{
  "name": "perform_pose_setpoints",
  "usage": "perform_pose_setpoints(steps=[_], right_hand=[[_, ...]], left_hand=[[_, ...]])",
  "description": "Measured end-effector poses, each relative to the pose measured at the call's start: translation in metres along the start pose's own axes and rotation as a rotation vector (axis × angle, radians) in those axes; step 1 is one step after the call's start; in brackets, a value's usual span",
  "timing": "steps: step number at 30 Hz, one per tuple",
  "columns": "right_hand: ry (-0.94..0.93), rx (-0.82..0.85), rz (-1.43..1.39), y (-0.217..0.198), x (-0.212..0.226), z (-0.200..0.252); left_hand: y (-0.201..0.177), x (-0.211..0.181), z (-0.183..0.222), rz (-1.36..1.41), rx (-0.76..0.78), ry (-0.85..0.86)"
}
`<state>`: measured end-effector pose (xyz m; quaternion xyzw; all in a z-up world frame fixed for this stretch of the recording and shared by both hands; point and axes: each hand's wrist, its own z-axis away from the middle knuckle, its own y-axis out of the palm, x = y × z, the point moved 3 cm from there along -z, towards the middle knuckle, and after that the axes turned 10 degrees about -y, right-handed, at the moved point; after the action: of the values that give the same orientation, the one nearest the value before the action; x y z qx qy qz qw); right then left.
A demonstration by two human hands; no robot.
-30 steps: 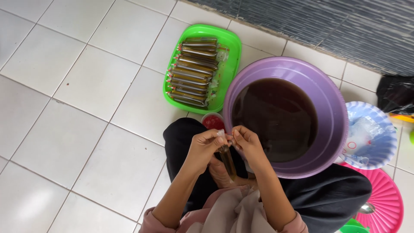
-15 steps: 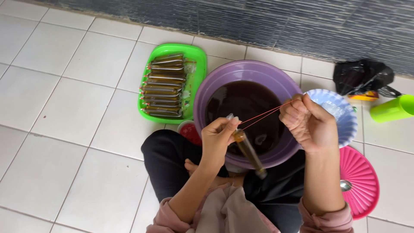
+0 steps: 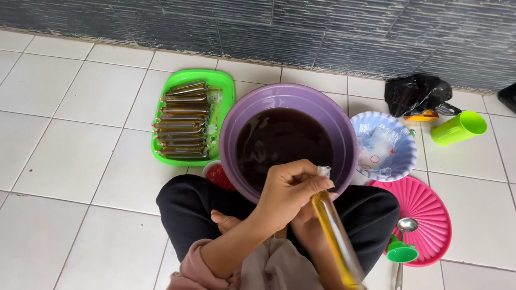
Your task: Fill plastic sleeves with liquid using a funnel and ladle, then seal them with rubber bands.
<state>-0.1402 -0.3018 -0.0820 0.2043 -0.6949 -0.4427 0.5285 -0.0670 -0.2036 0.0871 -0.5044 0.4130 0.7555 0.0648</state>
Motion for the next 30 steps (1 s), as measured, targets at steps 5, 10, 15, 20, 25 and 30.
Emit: perform_pose_setpoints(steps=[5,10,15,20,25,30], right_hand=[[-0.459,0.281,0.163,0.076,0.128,-0.055],[-0.617,0.524,0.599,0.132,0.084,0.035],[0.132,0.141,-0.09,0.015,-0.026,0.037],[-0.223,0.14,-0.158,0.057,0.095,-0.031],[-0.686,0.394,0.634,0.113,0.072,0.036],[-0.151,0.234,0.08,0.045,-0.025,0.028]], left_hand=[[-0.024,0.0,0.007,-0.419,-0.202,0.261],[-0.016,0.004,0.001,-0.362,-0.172,0.184],[-0.001,-0.004,0.013,-0.251,-0.023,0.081],[-0.02,0.007,0.009,-0.505,-0.18,0.349],[-0.015,0.013,-0.001,-0.437,-0.2,0.304],[-0.014,-0.002,0.013,-0.197,-0.002,0.167]])
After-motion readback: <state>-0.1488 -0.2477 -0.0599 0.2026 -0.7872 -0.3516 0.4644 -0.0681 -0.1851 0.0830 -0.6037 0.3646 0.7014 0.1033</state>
